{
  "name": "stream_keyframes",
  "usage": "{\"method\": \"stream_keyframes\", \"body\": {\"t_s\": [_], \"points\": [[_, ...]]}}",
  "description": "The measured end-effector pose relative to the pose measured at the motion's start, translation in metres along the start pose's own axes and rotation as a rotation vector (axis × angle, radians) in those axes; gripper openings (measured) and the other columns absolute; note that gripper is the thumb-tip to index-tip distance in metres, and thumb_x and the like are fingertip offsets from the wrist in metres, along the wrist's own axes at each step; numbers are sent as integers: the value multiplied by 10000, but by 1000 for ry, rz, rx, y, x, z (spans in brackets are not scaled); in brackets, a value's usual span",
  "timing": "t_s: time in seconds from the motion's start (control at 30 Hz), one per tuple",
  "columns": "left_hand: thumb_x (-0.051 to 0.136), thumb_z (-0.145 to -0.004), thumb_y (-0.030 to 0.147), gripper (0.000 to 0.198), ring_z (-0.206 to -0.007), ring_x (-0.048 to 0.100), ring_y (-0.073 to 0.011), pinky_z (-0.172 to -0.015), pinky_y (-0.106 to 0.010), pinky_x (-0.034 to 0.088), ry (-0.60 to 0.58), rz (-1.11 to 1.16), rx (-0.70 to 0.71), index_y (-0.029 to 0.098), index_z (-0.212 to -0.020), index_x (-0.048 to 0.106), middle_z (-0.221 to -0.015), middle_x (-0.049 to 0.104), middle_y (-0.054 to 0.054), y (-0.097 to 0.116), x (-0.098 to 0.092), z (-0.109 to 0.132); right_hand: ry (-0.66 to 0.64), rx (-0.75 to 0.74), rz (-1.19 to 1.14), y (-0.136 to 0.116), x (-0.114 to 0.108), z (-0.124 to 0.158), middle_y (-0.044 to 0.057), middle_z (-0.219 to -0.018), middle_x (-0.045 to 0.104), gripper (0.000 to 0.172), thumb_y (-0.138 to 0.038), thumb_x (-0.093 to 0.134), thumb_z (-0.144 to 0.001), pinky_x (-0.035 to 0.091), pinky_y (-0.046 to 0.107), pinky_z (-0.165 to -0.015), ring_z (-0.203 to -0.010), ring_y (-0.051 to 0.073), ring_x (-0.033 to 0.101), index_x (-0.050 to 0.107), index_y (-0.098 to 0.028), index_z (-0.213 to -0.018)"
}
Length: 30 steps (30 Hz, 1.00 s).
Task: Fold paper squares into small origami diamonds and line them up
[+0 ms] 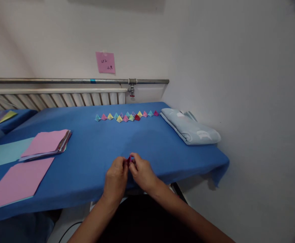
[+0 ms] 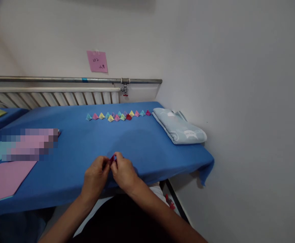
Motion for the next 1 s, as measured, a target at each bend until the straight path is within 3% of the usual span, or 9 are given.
{"method": "stream_keyframes", "body": {"t_s": [0.23,0.43,0.6,0.8,0.9,1.0], "points": [[462,-876,259,130,-651,609,-180,-643,-309,462,14,46,-100,200,-802,551,-718,633,-29,-10,3,0,27,13,107,-3,0,-2,38,-692,652,164,-147,470,-860,382,259,-579,-619,183,601,538,-160,-1008],[487,-840,247,176,-701,650,-191,-675,-314,478,-67,167,-196,196,-973,590,-835,686,-52,-16,9,-1,41,-58,91,-5,1,0,62,-810,654,135,-115,432,-862,420,269,-660,-725,186,609,537,-182,-912],[501,-818,253,152,-660,651,-178,-636,-286,470,-106,296,-288,216,-898,624,-753,697,-15,-17,6,-5,66,-92,38,-7,-2,0,60,-872,654,161,-127,427,-872,450,284,-721,-790,183,613,544,-193,-960],[495,-810,281,154,-657,655,-147,-654,-268,513,-89,509,-402,212,-878,614,-755,687,7,-20,3,-4,109,-20,-434,-2,-2,2,-6,-809,636,178,-172,424,-864,479,225,-586,-665,125,599,568,-241,-941],[506,-802,305,167,-680,661,-141,-669,-259,520,-87,605,-439,209,-870,625,-771,691,11,-20,2,-2,73,60,-651,-1,0,1,-25,-736,606,122,-234,462,-843,415,184,-446,-552,101,550,578,-236,-879],[534,-784,326,178,-677,658,-139,-676,-258,522,-83,672,-463,196,-856,632,-759,694,7,-19,-3,-2,65,101,-799,-2,0,2,-40,-688,586,81,-235,513,-791,381,175,-415,-486,82,499,579,-227,-837]]}}
Point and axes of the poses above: each hand's wrist, its own z-axis away from the middle knuckle, its own x-axis out of the palm, y = z × x, the point moved 6 cm from there along -z, towards the middle knuckle
